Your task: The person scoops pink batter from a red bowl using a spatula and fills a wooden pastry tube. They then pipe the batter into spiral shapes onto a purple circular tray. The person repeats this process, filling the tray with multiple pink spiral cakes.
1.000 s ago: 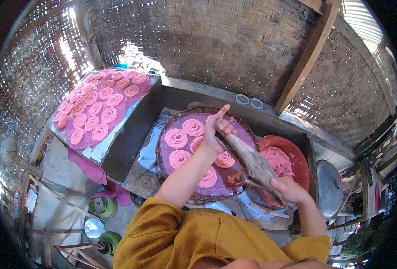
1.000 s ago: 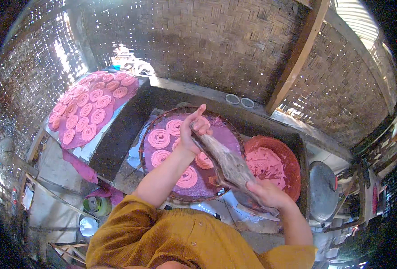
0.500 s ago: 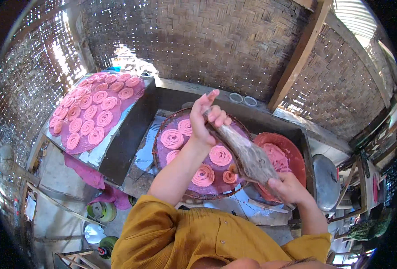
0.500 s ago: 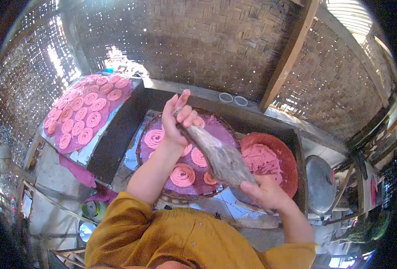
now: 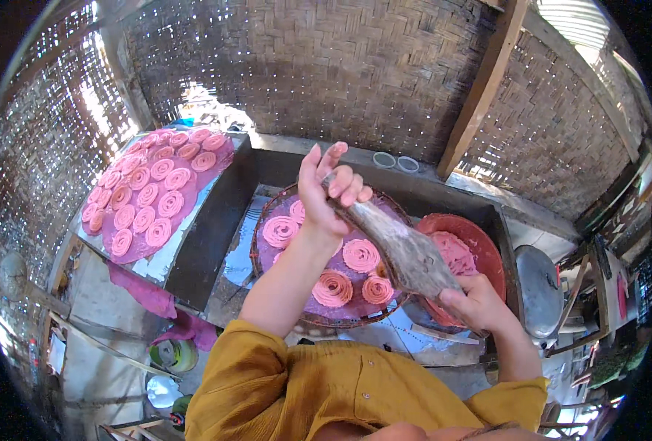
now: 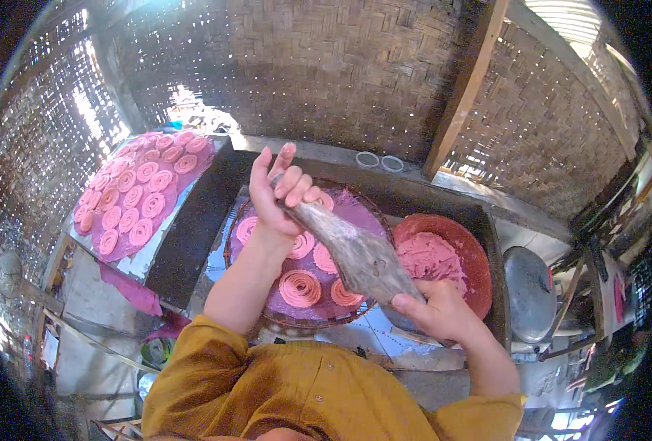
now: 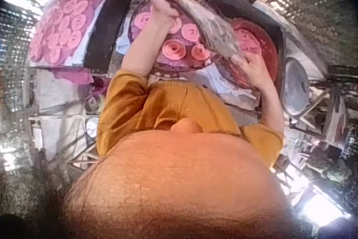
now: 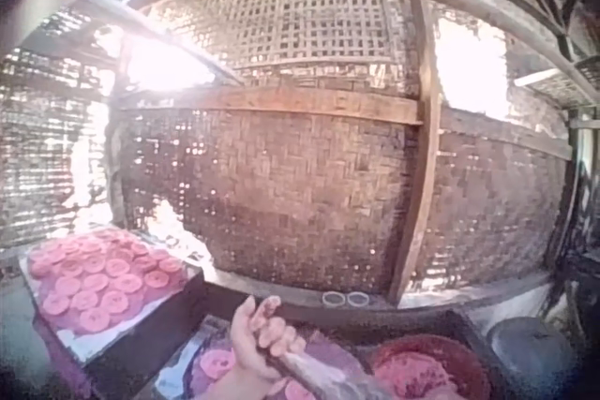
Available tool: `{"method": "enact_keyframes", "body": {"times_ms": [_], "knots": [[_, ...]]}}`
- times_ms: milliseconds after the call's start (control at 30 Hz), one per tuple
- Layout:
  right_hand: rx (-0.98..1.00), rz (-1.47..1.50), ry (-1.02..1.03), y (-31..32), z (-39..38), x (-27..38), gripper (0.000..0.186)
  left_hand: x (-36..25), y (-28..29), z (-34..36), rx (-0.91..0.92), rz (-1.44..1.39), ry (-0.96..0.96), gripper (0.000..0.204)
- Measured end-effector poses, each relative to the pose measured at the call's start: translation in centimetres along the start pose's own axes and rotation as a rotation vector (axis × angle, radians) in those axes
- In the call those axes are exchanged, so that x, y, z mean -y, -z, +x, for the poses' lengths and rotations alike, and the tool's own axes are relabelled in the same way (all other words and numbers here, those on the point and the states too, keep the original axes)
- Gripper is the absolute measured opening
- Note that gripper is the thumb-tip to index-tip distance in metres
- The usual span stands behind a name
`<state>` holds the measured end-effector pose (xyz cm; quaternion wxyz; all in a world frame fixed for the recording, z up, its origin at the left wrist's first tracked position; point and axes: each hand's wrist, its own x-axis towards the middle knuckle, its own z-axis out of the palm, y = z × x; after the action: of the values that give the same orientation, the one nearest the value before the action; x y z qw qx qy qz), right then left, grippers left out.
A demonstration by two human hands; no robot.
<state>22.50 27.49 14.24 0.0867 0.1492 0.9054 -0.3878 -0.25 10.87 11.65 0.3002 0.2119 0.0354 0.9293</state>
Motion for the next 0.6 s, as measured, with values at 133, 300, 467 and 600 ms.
{"method": "enact_keyframes", "body": {"times_ms": [133, 300, 467, 600], "knots": [[0.03, 0.053, 0.044, -0.3, -1.1, -0.8, 0.044, 0.5, -0.1, -1.4, 0.014, 0.012, 0.02, 0.039], [-0.018, 0.068, 0.06, 0.0, -2.4, -1.7, 0.045, 2.5, -0.1, -1.6, 0.001, -0.023, 0.069, 0.036], [-0.068, 0.087, -0.031, 0.0, -2.4, -2.6, 0.046, 3.8, 0.7, -0.2, 0.009, -0.041, 0.109, 0.035], [-0.107, 0.088, -0.002, 0.0, -2.0, -3.5, 0.042, 4.5, 1.4, 1.1, 0.101, -0.066, 0.138, 0.037]]}}
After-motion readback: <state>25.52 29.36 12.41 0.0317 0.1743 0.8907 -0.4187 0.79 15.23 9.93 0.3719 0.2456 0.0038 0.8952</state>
